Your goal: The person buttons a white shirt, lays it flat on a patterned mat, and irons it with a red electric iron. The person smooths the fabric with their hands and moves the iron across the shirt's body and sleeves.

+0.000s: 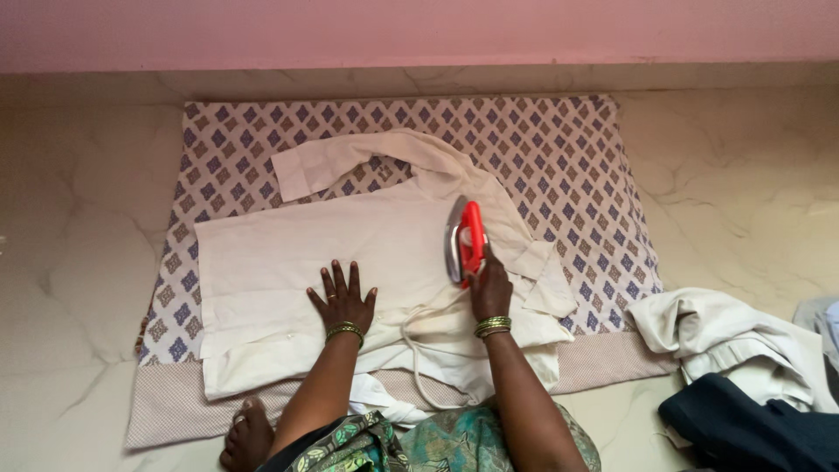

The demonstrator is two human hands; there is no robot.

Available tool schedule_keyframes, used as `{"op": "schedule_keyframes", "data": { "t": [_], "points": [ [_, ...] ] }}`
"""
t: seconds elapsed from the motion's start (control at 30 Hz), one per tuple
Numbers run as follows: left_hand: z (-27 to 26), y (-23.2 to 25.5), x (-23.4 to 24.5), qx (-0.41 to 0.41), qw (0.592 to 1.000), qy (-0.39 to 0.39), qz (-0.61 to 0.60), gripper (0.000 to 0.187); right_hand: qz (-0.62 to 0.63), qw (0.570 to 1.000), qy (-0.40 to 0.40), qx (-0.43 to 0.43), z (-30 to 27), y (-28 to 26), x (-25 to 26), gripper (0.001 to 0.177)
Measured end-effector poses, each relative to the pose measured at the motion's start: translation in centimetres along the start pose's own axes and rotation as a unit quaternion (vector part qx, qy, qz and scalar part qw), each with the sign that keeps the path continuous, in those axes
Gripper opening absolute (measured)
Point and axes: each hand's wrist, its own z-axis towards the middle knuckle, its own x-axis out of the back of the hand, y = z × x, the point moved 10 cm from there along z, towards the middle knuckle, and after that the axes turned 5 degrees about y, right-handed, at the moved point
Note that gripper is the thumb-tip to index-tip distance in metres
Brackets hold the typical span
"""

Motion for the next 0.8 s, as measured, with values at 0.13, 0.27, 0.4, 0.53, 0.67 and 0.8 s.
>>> {"op": "schedule_keyframes", "data": {
  "t": [0.13,0.27,0.4,0.53,0.67,0.8],
  "points": [
    [-0.3,-0.1,0.4,-0.001,1.0,-0.003,-0.001,0.079,-0.017,0.998,0.058,-0.031,1.2,1.6,1.9,0.073],
    [-0.6,-0.2,1.0,-0.002,1.0,0.006,-0.016,0.079,-0.018,0.993,0.043,-0.112,3.7,5.0,0.2,0.074],
    [-0.6,-0.2,0.9,-0.003,1.0,-0.007,-0.023,0.079,-0.005,0.994,0.105,0.003,6.4,6.1,-0.1,0.076],
    [-0.5,-0.3,1.1,-0.005,1.0,-0.02,-0.023,0.08,0.021,0.996,0.064,-0.062,5.1,8.0,-0.1,0.074],
    [-0.5,-0.5,1.2,-0.013,0.999,-0.048,-0.022,0.083,-0.002,0.991,0.046,-0.125,2.4,8.8,1.3,0.074],
    [0.6,-0.8,-1.3,-0.037,0.992,-0.117,-0.03,0.089,-0.02,0.993,0.085,-0.081,2.7,9.4,1.2,0.074]
  ]
}}
